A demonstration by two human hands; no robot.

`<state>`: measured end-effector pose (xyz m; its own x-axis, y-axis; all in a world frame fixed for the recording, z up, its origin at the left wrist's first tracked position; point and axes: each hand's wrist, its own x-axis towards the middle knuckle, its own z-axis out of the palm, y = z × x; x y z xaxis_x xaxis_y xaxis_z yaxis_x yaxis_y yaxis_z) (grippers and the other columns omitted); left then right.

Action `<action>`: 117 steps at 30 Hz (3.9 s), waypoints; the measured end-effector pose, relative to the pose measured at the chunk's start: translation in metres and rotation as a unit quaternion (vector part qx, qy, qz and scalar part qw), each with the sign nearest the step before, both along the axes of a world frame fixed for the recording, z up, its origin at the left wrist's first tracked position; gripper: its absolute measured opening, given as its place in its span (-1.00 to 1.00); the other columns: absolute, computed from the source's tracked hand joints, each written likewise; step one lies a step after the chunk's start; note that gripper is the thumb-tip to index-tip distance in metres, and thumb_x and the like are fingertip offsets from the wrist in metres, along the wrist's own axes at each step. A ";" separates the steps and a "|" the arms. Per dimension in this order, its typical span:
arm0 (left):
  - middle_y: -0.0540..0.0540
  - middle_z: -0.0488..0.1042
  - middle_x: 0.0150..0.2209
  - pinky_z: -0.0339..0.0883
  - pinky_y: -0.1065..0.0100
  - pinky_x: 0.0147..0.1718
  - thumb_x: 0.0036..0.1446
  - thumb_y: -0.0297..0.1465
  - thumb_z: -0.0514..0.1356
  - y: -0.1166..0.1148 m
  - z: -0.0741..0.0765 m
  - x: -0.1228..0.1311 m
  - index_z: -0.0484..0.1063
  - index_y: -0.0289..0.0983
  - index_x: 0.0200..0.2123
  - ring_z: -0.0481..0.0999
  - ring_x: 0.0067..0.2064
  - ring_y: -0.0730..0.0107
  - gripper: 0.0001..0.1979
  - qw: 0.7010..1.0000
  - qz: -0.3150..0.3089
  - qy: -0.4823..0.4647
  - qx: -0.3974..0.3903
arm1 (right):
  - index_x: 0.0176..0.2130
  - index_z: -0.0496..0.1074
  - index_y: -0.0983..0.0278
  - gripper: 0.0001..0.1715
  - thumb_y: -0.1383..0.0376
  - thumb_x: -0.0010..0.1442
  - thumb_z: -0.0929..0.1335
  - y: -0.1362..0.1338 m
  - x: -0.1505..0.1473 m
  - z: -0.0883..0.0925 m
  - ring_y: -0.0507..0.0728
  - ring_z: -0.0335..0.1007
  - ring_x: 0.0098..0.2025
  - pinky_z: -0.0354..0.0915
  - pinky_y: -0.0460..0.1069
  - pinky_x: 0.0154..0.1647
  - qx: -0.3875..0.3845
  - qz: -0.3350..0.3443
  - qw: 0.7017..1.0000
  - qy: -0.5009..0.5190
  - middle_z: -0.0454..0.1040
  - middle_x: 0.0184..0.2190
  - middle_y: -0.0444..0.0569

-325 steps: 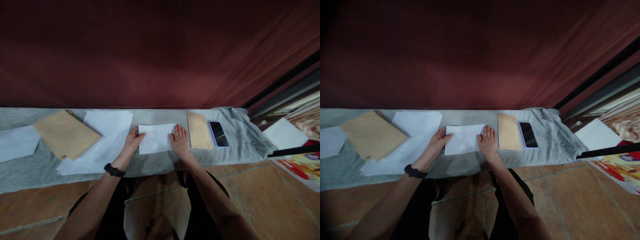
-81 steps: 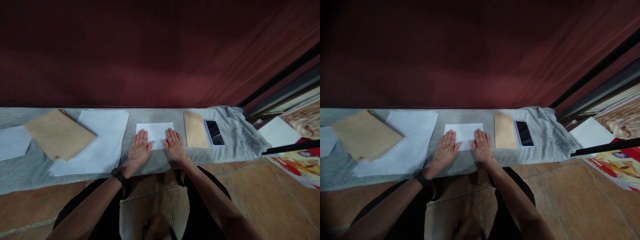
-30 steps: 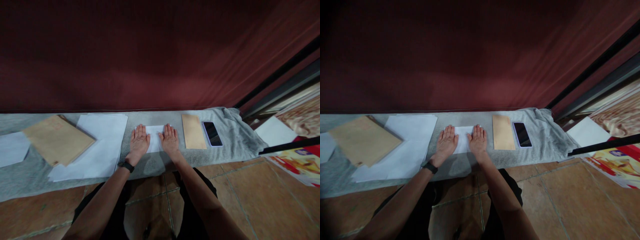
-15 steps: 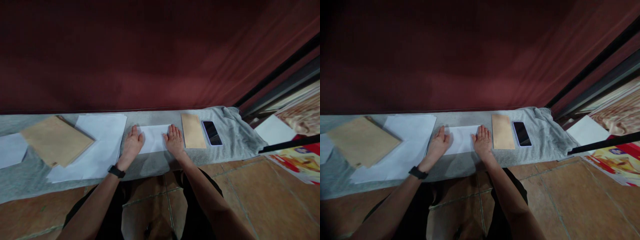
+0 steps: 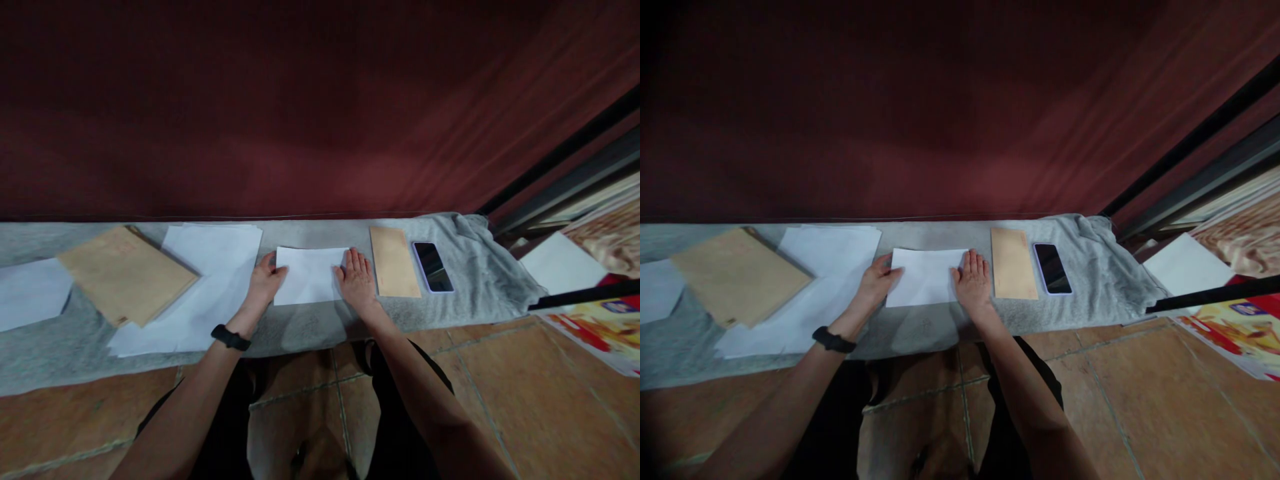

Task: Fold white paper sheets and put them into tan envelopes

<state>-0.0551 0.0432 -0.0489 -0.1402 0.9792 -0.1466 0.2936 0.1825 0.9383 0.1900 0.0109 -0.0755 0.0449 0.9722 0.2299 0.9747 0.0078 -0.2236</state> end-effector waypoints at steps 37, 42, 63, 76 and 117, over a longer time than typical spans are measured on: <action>-0.15 0.62 0.05 0.37 0.02 0.15 0.24 -0.33 0.28 -0.048 0.035 0.002 0.52 -0.13 0.14 0.57 0.07 0.08 -0.60 0.839 -0.356 0.323 0.255 | 0.16 0.55 0.05 -0.44 0.50 0.26 0.38 -0.011 0.024 0.043 0.12 0.43 0.26 0.29 0.09 0.34 -0.087 0.284 0.949 0.109 0.50 0.24 -0.10; -0.15 0.57 0.15 0.38 0.04 0.19 0.20 -0.32 0.26 -0.028 0.024 -0.030 0.49 -0.11 0.20 0.52 0.17 0.09 -0.53 0.882 -0.342 0.257 0.197 | 0.12 0.57 0.07 -0.44 0.54 0.26 0.35 -0.011 0.036 0.039 0.12 0.43 0.26 0.32 0.12 0.33 -0.118 0.267 0.945 0.145 0.52 0.21 -0.09; -0.19 0.58 0.00 0.36 0.04 0.20 0.19 -0.30 0.24 -0.011 -0.004 -0.003 0.60 -0.21 -0.23 0.51 0.10 0.06 -0.83 0.923 -0.220 0.276 0.157 | 0.12 0.57 0.16 -0.63 0.32 0.39 0.34 -0.014 0.033 0.036 0.16 0.50 0.17 0.36 0.02 0.26 -0.102 0.130 0.974 0.153 0.59 0.10 -0.04; -0.09 0.47 -0.33 0.41 0.19 -0.04 0.18 -0.23 0.21 -0.008 0.005 0.014 0.44 -0.18 -0.56 0.49 -0.20 0.21 -0.72 0.935 -0.171 0.276 0.142 | -0.23 0.65 0.20 -0.74 0.26 0.39 0.34 -0.009 0.032 0.032 0.17 0.56 -0.03 0.41 0.00 0.04 -0.080 0.072 0.988 0.107 0.65 -0.14 0.00; -0.17 0.60 -0.16 0.34 0.11 0.11 0.25 -0.20 0.17 -0.005 0.022 0.033 0.54 -0.20 -0.33 0.53 -0.01 0.09 -0.75 0.941 -0.099 0.262 0.191 | -0.28 0.49 0.21 -0.83 0.23 0.33 0.33 -0.007 0.032 0.041 0.17 0.42 -0.11 0.31 0.04 0.00 -0.023 0.068 0.961 0.266 0.54 -0.23 -0.02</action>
